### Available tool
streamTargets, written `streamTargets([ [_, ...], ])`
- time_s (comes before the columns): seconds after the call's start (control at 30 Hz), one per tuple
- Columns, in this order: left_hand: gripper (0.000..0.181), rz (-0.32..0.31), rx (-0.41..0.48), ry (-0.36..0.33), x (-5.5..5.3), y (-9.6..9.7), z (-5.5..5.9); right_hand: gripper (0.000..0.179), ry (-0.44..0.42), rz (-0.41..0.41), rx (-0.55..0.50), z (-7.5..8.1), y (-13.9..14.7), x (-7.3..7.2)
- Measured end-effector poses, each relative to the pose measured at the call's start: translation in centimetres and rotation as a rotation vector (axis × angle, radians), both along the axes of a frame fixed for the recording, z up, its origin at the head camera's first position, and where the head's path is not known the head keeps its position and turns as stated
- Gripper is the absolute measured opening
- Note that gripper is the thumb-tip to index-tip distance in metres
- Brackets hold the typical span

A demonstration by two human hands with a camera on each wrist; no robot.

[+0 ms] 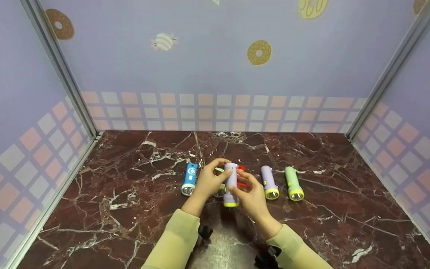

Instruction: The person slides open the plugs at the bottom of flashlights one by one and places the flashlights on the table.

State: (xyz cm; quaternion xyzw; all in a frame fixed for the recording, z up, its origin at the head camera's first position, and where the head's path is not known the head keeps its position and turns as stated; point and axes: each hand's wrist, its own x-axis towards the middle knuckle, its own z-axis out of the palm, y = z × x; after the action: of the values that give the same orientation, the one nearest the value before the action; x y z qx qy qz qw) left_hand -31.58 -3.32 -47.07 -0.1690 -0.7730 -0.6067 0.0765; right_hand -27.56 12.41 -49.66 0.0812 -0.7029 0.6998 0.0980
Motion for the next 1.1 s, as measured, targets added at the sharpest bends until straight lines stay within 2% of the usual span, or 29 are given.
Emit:
streamTargets([
  [0.33, 0.028, 0.01, -0.032, 0.002, -0.01, 0.06, -0.06, 0.054, -0.011, 0.001, 0.011, -0.02, 0.09, 0.07],
  [1.1, 0.028, -0.007, -0.026, -0.003, 0.2, 0.12, 0.1, 0.054, -0.019, 0.012, -0.003, 0.03, -0.01, 0.13],
])
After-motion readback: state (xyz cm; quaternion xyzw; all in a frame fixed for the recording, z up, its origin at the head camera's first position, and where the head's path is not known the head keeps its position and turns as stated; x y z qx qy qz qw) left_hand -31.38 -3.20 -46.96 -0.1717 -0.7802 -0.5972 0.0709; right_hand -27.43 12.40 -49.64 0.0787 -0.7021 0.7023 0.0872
